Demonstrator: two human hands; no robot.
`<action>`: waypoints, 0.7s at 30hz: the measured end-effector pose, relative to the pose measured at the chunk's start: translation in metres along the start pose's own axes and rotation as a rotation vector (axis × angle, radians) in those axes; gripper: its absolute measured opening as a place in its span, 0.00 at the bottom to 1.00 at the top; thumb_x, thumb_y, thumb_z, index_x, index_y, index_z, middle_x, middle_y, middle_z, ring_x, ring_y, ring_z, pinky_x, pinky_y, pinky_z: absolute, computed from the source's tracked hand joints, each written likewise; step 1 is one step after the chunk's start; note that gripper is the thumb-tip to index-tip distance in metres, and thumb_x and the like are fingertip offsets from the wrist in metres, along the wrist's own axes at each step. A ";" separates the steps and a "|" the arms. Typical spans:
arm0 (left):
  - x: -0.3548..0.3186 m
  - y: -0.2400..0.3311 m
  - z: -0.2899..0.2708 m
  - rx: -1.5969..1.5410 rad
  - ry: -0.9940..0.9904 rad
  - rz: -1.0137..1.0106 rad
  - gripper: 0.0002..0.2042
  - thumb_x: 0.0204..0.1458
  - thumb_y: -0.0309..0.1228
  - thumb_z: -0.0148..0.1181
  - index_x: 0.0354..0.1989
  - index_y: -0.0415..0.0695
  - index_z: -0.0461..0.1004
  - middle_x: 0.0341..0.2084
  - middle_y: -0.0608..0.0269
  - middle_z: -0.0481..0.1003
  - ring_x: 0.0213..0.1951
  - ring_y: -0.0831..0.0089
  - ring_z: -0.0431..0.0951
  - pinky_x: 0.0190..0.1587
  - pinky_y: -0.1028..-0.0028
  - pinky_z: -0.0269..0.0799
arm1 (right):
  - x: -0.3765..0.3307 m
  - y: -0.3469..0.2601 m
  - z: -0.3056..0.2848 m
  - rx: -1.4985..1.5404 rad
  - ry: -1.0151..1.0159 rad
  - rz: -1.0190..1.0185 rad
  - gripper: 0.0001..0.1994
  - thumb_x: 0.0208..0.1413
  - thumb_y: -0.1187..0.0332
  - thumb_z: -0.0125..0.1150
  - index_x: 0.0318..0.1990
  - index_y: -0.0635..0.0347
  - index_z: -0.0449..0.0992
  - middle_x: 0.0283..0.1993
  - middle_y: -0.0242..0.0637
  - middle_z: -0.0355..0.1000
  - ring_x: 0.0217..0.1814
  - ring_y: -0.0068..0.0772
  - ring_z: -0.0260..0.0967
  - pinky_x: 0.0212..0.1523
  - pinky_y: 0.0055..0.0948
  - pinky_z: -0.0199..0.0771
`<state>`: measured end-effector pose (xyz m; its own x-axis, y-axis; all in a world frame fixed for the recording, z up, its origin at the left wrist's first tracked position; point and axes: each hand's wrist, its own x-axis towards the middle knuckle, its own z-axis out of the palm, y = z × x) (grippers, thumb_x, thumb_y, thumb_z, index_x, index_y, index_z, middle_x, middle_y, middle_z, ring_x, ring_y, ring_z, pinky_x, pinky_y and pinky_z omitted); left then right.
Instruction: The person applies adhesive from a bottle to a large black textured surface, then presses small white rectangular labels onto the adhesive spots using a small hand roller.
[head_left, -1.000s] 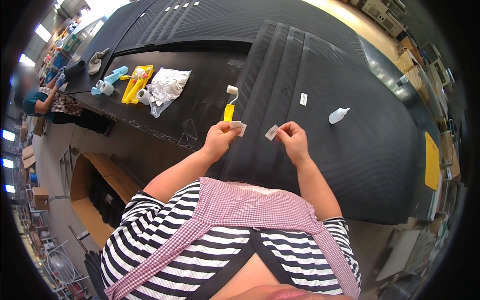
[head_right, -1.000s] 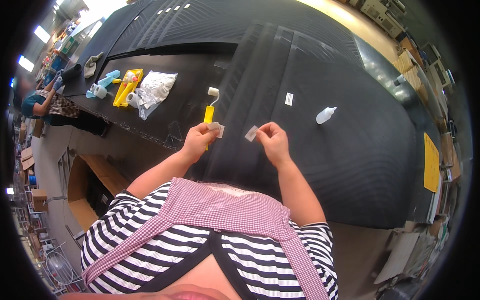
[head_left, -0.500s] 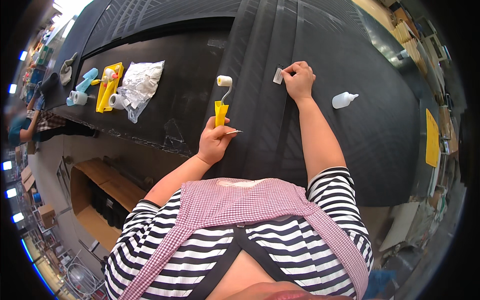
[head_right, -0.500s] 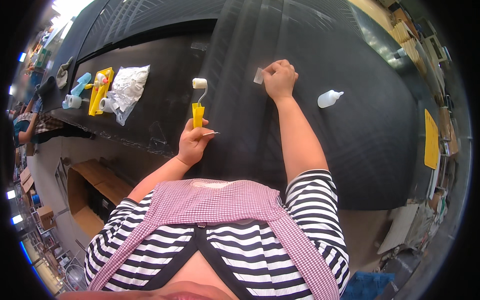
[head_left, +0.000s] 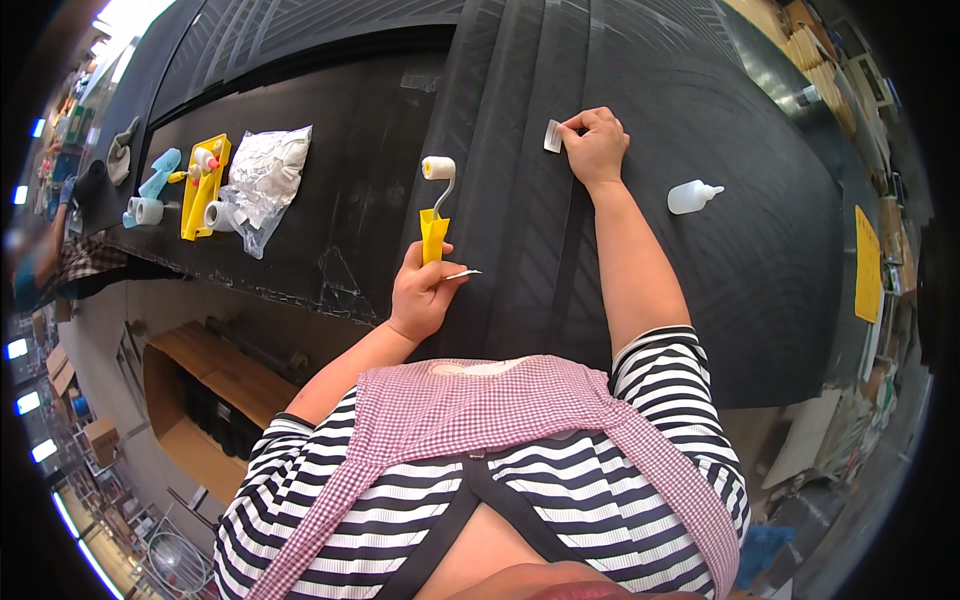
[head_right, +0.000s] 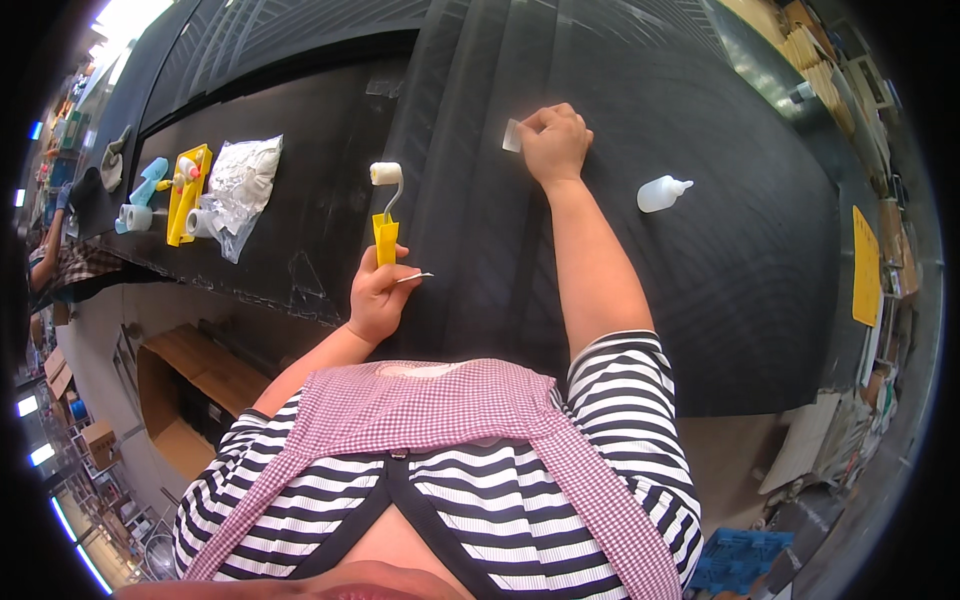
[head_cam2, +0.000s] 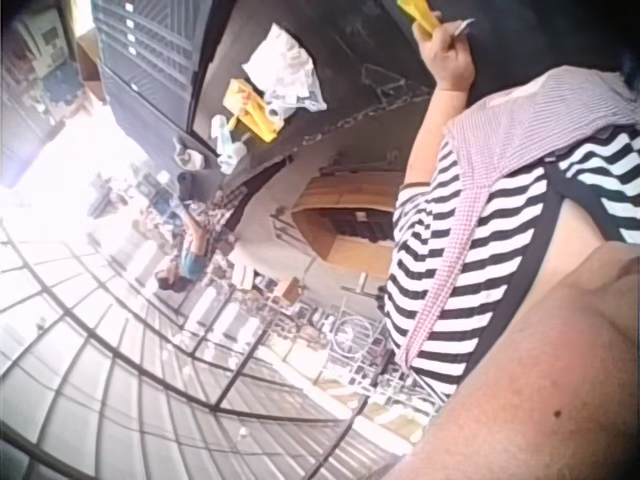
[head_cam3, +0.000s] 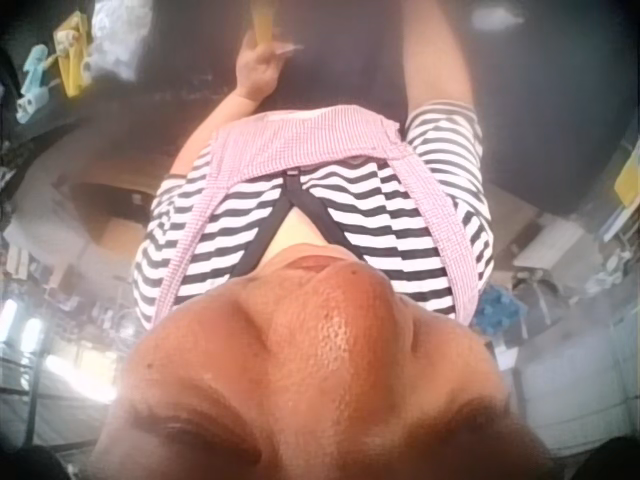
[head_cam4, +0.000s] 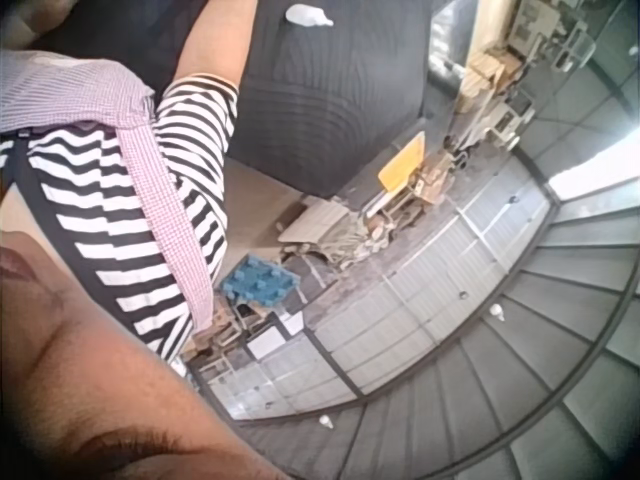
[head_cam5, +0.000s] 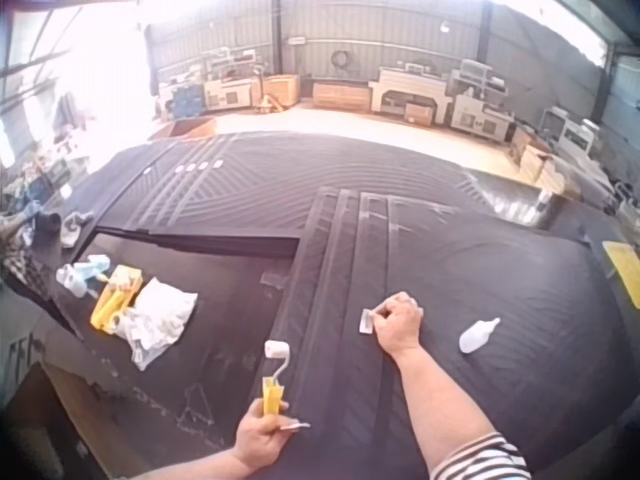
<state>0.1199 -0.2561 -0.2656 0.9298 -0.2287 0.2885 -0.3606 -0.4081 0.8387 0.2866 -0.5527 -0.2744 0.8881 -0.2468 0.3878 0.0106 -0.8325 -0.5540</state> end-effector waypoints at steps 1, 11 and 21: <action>0.000 0.000 0.000 -0.002 -0.003 -0.007 0.06 0.46 0.22 0.70 0.33 0.44 0.81 0.41 0.55 0.73 0.38 0.61 0.77 0.41 0.70 0.74 | 0.000 -0.001 0.001 -0.015 0.012 -0.012 0.05 0.44 0.64 0.70 0.24 0.51 0.82 0.37 0.27 0.74 0.45 0.34 0.71 0.49 0.38 0.62; -0.001 -0.002 0.001 -0.016 -0.017 -0.005 0.07 0.47 0.21 0.69 0.33 0.44 0.80 0.43 0.57 0.72 0.40 0.63 0.76 0.41 0.72 0.73 | 0.002 -0.017 -0.005 -0.058 -0.037 0.035 0.04 0.44 0.66 0.70 0.22 0.51 0.81 0.37 0.27 0.74 0.46 0.35 0.70 0.51 0.39 0.62; 0.000 0.001 0.001 -0.015 -0.008 -0.027 0.07 0.45 0.21 0.70 0.33 0.44 0.81 0.41 0.54 0.73 0.40 0.61 0.77 0.42 0.70 0.74 | 0.000 -0.030 -0.012 -0.146 -0.034 0.011 0.04 0.43 0.66 0.71 0.28 0.48 0.80 0.37 0.27 0.72 0.45 0.35 0.70 0.50 0.40 0.63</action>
<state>0.1190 -0.2575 -0.2649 0.9386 -0.2244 0.2620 -0.3340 -0.4010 0.8530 0.2809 -0.5340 -0.2487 0.9027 -0.2415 0.3560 -0.0639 -0.8936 -0.4442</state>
